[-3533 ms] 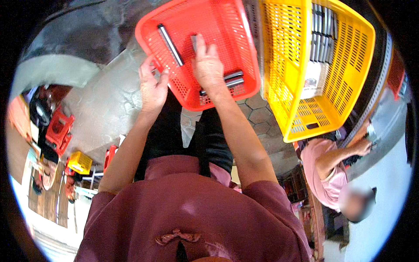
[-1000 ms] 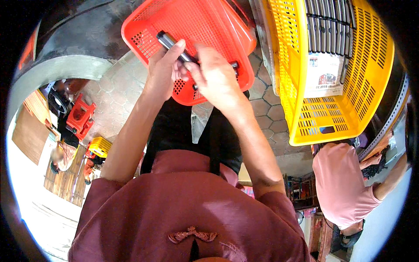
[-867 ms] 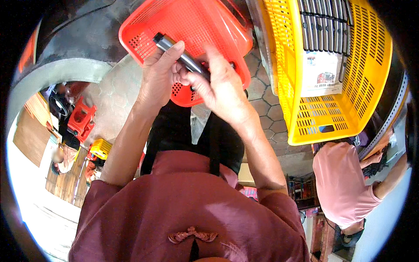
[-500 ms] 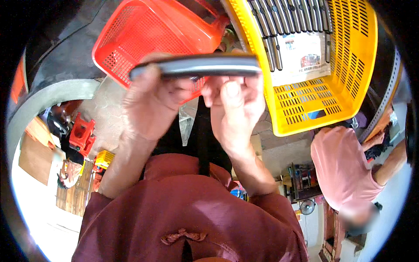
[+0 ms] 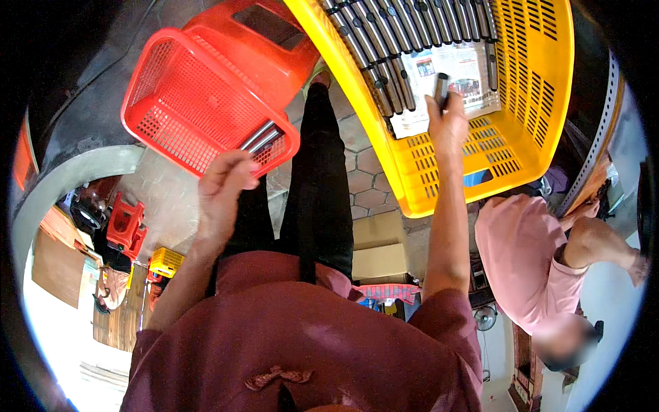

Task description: The person transfers cylindrical metal objects from a red basket to a yellow basket, arranging them in neat rows on top of a newspaper. The person handles the objects one at a time, placing them carefully into the yellow basket.

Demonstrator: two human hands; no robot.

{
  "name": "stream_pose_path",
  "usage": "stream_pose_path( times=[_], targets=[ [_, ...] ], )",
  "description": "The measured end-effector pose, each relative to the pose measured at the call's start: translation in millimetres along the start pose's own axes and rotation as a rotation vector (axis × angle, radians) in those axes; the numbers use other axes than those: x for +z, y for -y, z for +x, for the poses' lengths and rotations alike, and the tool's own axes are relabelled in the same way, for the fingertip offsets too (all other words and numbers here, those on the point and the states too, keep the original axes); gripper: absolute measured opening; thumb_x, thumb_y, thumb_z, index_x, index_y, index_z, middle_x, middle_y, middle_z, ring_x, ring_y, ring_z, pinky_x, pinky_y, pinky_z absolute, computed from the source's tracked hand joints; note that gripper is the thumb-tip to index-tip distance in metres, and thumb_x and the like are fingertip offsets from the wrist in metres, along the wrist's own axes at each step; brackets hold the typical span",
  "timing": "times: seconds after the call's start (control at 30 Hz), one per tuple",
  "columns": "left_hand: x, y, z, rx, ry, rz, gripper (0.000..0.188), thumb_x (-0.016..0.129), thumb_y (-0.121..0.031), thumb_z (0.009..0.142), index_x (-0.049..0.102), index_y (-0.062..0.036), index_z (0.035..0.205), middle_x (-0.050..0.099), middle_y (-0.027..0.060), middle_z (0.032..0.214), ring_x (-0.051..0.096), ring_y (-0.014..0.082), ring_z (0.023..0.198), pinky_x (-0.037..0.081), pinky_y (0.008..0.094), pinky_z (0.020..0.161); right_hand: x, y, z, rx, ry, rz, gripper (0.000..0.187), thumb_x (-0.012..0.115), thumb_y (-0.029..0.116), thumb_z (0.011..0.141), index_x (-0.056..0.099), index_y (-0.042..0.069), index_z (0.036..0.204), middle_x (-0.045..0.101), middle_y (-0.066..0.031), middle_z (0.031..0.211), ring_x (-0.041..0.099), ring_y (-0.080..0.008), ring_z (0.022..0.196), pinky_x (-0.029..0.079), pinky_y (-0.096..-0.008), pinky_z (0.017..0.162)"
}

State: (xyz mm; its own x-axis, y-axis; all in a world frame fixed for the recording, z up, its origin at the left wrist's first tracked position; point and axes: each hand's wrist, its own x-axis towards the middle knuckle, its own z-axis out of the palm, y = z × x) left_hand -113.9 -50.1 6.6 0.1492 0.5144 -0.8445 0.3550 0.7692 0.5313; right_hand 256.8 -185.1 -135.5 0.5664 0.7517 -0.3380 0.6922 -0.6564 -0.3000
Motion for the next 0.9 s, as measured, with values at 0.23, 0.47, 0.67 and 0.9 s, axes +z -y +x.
stream_pose_path(
  times=[0.23, 0.47, 0.67, 0.9],
  targets=[
    [-63.5, 28.5, 11.7, 0.087, -0.245, 0.106, 0.019, 0.053, -0.012, 0.096, 0.061, -0.0017, 0.11, 0.067, 0.007, 0.095, 0.058, 0.0081, 0.074, 0.049, 0.0239, 0.069, 71.8, -40.4, 33.2, -0.014, 0.285, -0.186, 0.037, 0.059, 0.034, 0.091, 0.05, 0.004, 0.111, 0.058, -0.0192, 0.11, 0.062, -0.041, 0.092, 0.051, -0.0505, 0.073],
    [-85.3, 49.9, 20.2, 0.075, -0.359, 0.049, 0.02, 0.054, -0.014, 0.096, 0.059, -0.0023, 0.112, 0.066, 0.0068, 0.096, 0.059, 0.009, 0.074, 0.05, 0.0251, 0.068, 85.4, -25.6, 40.7, -0.091, 0.272, -0.157, 0.03, 0.056, 0.03, 0.092, 0.051, 0.006, 0.11, 0.056, -0.0168, 0.108, 0.062, -0.0396, 0.091, 0.052, -0.0507, 0.073],
    [-123.5, 77.6, 29.1, 0.208, -0.581, 0.242, 0.027, 0.061, -0.011, 0.092, 0.055, -0.0015, 0.117, 0.059, 0.0066, 0.109, 0.056, 0.0119, 0.094, 0.046, 0.0262, 0.082, 94.1, -20.9, 42.2, -0.072, 0.224, -0.135, 0.029, 0.057, 0.029, 0.092, 0.052, 0.006, 0.11, 0.056, -0.017, 0.109, 0.061, -0.0403, 0.092, 0.052, -0.0504, 0.074],
    [-137.9, 91.4, 43.4, 0.025, -0.65, 0.136, 0.036, 0.063, -0.015, 0.092, 0.05, -0.0021, 0.123, 0.055, 0.0092, 0.121, 0.054, 0.0151, 0.104, 0.044, 0.0312, 0.092, 82.1, -22.1, 27.9, -0.101, 0.133, -0.065, 0.034, 0.056, 0.026, 0.091, 0.052, 0.007, 0.119, 0.055, -0.0183, 0.111, 0.061, -0.0417, 0.093, 0.051, -0.0521, 0.073]
  ],
)
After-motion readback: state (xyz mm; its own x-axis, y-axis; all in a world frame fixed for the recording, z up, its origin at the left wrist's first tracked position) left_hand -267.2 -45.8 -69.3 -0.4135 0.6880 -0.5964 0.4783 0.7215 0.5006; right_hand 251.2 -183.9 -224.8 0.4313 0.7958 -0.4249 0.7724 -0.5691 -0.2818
